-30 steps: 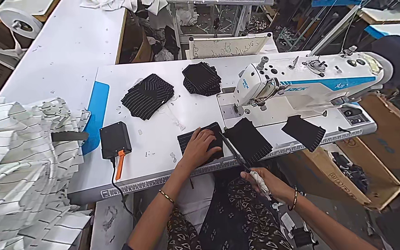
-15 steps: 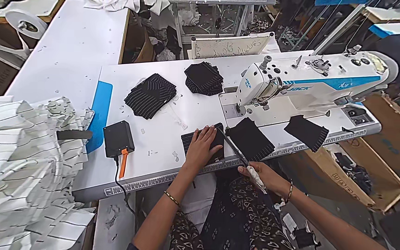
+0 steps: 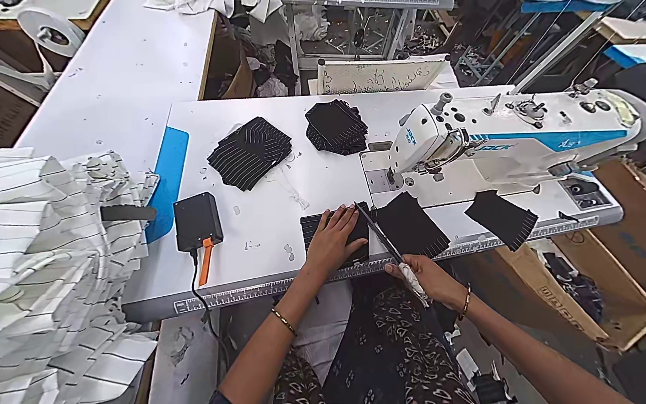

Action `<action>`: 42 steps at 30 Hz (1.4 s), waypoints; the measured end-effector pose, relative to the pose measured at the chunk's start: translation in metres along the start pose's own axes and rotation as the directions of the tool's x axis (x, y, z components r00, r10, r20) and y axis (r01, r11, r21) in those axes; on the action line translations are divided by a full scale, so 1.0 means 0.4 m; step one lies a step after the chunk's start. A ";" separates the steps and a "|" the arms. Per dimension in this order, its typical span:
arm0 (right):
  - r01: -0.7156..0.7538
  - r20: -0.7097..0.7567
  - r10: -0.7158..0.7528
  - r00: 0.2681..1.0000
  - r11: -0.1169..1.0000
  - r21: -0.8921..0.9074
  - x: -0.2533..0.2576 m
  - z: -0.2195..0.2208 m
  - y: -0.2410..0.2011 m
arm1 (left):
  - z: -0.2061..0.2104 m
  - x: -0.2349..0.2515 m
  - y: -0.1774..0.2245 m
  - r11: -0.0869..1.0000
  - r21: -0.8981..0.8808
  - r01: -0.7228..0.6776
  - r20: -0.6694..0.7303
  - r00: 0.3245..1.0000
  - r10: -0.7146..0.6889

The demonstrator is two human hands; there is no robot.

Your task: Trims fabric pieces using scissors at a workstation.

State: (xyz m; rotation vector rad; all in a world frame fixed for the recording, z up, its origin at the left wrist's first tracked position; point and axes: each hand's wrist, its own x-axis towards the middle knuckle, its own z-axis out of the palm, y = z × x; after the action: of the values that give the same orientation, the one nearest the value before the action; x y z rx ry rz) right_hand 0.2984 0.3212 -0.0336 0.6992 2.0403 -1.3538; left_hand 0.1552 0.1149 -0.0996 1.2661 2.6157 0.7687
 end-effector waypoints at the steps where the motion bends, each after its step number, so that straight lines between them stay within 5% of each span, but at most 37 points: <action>1: 0.010 -0.010 -0.010 1.000 1.000 -0.010 0.001 -0.002 0.004 | 0.000 -0.001 0.000 1.000 -0.006 0.002 0.001 1.000 -0.002; 9: 0.009 0.035 -0.011 0.999 0.998 0.062 0.005 -0.016 -0.002 | 0.006 0.002 0.004 1.000 -0.011 -0.009 -0.056 0.998 0.009; 16: 0.047 0.023 -0.045 0.999 0.994 -0.098 0.025 -0.026 -0.021 | 0.004 -0.001 0.008 0.998 -0.006 0.059 -0.105 0.993 -0.059; 21: 0.068 -0.023 -0.065 0.998 0.978 0.198 0.006 0.000 0.019 | 0.027 -0.004 -0.005 1.000 0.004 0.014 -0.238 0.971 -0.013; 23: 0.123 -0.143 -0.057 0.988 0.849 0.514 -0.014 0.022 0.044 | 0.027 -0.005 -0.010 0.999 -0.017 0.038 -0.297 0.954 -0.041; 25: 0.276 -0.356 0.020 0.934 0.591 0.758 -0.031 0.049 0.073 | 0.019 -0.007 -0.013 0.995 -0.045 0.091 -0.322 0.942 -0.100; 27: 0.469 -0.547 0.182 0.817 0.341 0.815 -0.049 0.063 0.093 | 0.012 -0.008 -0.020 0.988 -0.064 0.144 -0.327 0.932 -0.157; 29: 0.592 -0.638 0.282 0.716 0.240 0.770 -0.079 0.071 0.118 | -0.013 -0.011 -0.021 0.978 -0.104 0.183 -0.325 0.923 -0.207; 31: 0.608 -0.664 0.221 0.715 0.274 0.745 -0.121 0.080 0.164 | -0.044 -0.007 -0.020 0.958 -0.159 0.240 -0.253 0.928 -0.274; 34: 0.494 -0.565 0.082 0.821 0.393 0.775 -0.179 0.107 0.204 | -0.070 0.003 0.000 0.926 -0.134 0.354 -0.138 0.918 -0.371; 42: 0.147 -0.048 -0.159 0.986 0.702 0.697 -0.164 0.199 0.173 | -0.064 0.025 0.026 0.681 -0.539 0.496 -0.112 0.759 -0.641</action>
State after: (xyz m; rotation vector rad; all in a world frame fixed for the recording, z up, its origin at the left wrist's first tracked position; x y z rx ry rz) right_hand 0.4066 0.2638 -0.0546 0.8262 1.5483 -2.2711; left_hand 0.1476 0.1181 -0.0712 0.1556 2.5312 1.4219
